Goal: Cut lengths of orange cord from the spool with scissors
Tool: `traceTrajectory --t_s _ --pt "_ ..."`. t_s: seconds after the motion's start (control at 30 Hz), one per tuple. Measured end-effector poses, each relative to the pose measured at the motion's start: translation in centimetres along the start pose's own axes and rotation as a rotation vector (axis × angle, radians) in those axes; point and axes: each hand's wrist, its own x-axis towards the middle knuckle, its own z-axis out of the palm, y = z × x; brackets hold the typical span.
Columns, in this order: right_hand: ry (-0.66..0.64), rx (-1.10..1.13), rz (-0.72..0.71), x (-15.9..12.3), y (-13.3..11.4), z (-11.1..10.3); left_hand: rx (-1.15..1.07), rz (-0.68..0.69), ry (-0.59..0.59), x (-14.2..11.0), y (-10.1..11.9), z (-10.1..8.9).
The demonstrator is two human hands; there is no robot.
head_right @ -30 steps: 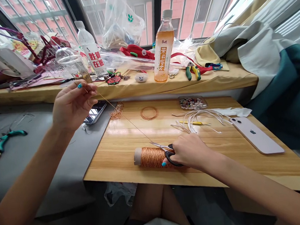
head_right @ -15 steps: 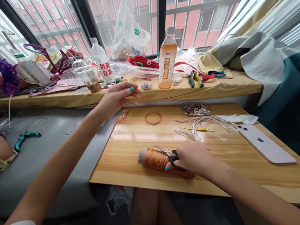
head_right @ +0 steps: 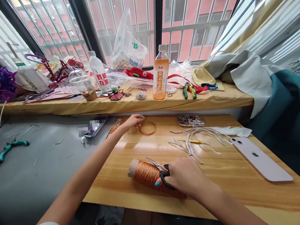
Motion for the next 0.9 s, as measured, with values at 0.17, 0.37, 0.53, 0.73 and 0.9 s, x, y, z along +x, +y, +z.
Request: traceTrajectory --t_s 0.17,0.37,0.53,0.73,0.9 --pt "0.032 0.058 0.007 0.2 0.5 0.6 0.6 0.326 0.101 -2.7 2.1 -1.2" --pt "0.274 0.467 -0.08 0.1 1.9 2.3 0.88 0.579 -0.345 -15.0 1.4 1.6" --pt "0.353 0.91 0.006 3.8 3.0 3.9 1.046 0.7 -0.105 -20.7 -2.7 4.7" --pt "0.623 1.249 0.142 8.6 2.8 6.2 0.796 0.672 0.238 -21.0 -5.4 4.0" --pt "0.593 1.32 0.121 9.2 3.0 6.9 0.352 0.344 0.55 -17.1 -2.5 0.2"
